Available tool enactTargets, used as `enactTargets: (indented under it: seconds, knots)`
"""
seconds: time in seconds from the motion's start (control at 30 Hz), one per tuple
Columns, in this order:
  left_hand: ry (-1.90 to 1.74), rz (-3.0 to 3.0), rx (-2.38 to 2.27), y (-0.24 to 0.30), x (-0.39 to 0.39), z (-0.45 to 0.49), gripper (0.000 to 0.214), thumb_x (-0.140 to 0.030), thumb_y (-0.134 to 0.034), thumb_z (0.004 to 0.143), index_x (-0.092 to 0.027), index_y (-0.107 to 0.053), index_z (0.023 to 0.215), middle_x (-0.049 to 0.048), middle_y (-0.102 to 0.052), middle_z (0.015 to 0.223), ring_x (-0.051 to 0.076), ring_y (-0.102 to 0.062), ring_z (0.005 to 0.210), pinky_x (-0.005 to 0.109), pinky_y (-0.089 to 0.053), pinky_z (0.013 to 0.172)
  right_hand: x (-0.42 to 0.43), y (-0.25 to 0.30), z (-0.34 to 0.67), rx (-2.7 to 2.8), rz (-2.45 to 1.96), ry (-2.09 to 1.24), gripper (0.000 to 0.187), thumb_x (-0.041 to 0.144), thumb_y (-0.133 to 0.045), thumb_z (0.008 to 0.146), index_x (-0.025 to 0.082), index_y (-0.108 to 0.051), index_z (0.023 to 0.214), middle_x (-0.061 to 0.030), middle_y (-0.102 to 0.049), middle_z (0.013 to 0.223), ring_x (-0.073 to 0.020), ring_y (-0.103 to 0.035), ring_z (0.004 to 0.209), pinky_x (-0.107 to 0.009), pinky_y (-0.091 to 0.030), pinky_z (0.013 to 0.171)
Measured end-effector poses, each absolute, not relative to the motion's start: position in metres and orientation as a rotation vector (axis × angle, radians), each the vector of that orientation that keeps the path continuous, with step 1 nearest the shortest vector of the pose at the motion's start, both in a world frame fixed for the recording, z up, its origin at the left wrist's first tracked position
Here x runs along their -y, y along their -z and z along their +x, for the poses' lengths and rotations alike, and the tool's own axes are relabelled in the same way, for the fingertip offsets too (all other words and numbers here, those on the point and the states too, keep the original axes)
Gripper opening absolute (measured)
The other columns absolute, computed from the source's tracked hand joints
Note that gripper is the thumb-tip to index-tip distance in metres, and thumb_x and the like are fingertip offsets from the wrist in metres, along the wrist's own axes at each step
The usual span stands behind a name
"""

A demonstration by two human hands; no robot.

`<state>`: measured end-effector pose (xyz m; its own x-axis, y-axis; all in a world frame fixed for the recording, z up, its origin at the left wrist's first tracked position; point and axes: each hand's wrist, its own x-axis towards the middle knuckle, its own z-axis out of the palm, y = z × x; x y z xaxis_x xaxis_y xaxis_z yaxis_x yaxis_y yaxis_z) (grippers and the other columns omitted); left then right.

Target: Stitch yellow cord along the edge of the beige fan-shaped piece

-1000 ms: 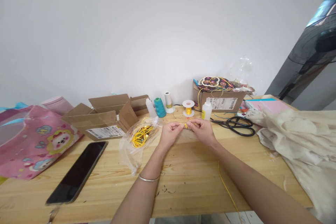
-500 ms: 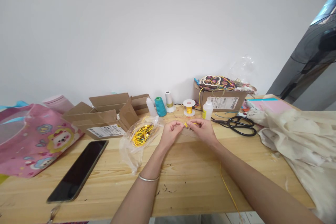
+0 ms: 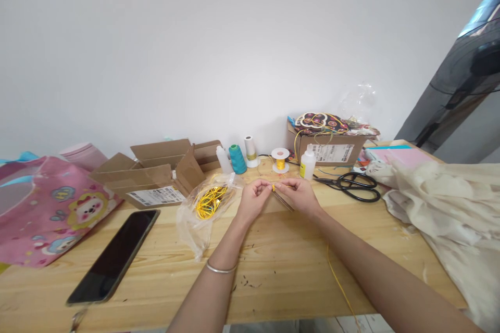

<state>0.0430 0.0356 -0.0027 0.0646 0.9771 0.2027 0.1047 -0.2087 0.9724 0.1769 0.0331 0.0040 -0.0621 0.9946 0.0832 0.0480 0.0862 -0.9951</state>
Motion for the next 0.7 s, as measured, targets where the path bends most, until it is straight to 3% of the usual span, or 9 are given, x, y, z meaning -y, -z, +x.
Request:
enactTargets:
  seconds: [0.2, 0.37, 0.53, 0.7]
  knots:
    - [-1.251, 1.392, -1.182, -0.0007, -0.0344, 0.0439, 0.022, -0.031, -0.062, 0.059, -0.012, -0.06, 0.068, -0.0024, -0.054, 0.049, 0.006, -0.042, 0.043, 0.018, -0.03, 0.043, -0.037, 0.0002, 0.1776, 1.255, -1.133, -1.202, 0.022, 0.033, -0.061, 0.057, 0.012, -0.064, 0.065, -0.0035, -0.064, 0.062, -0.0121, -0.054, 0.057, -0.024, -0.041, 0.055]
    - [-1.179, 1.363, -1.12, 0.0025, -0.0354, 0.0419, 0.031, -0.033, -0.064, 0.057, -0.011, -0.061, 0.078, -0.0049, -0.048, 0.043, 0.003, -0.034, 0.036, 0.016, -0.024, 0.038, -0.0377, 0.0013, 0.1778, 1.223, -1.147, -1.18, 0.024, 0.033, -0.063, 0.055, 0.011, -0.064, 0.066, -0.0043, -0.064, 0.065, -0.012, -0.054, 0.058, -0.025, -0.042, 0.058]
    - [-1.175, 1.375, -1.158, 0.0081, -0.0385, 0.0401, 0.03, -0.035, -0.065, 0.056, -0.011, -0.062, 0.075, -0.0063, -0.043, 0.039, 0.002, -0.029, 0.034, 0.016, -0.02, 0.036, -0.0357, -0.0009, 0.1768, 1.222, -1.161, -1.158, 0.024, 0.033, -0.063, 0.055, 0.012, -0.064, 0.065, -0.004, -0.064, 0.064, -0.0128, -0.055, 0.059, -0.026, -0.044, 0.059]
    - [-1.159, 1.315, -1.124, 0.0064, -0.0375, 0.0403, 0.033, -0.036, -0.068, 0.052, -0.011, -0.061, 0.073, -0.0034, -0.05, 0.044, 0.004, -0.039, 0.038, 0.016, -0.027, 0.038, -0.0348, -0.001, 0.1769, 1.255, -1.146, -1.116, 0.024, 0.034, -0.062, 0.055, 0.012, -0.064, 0.065, -0.0038, -0.064, 0.062, -0.0128, -0.054, 0.058, -0.025, -0.044, 0.057]
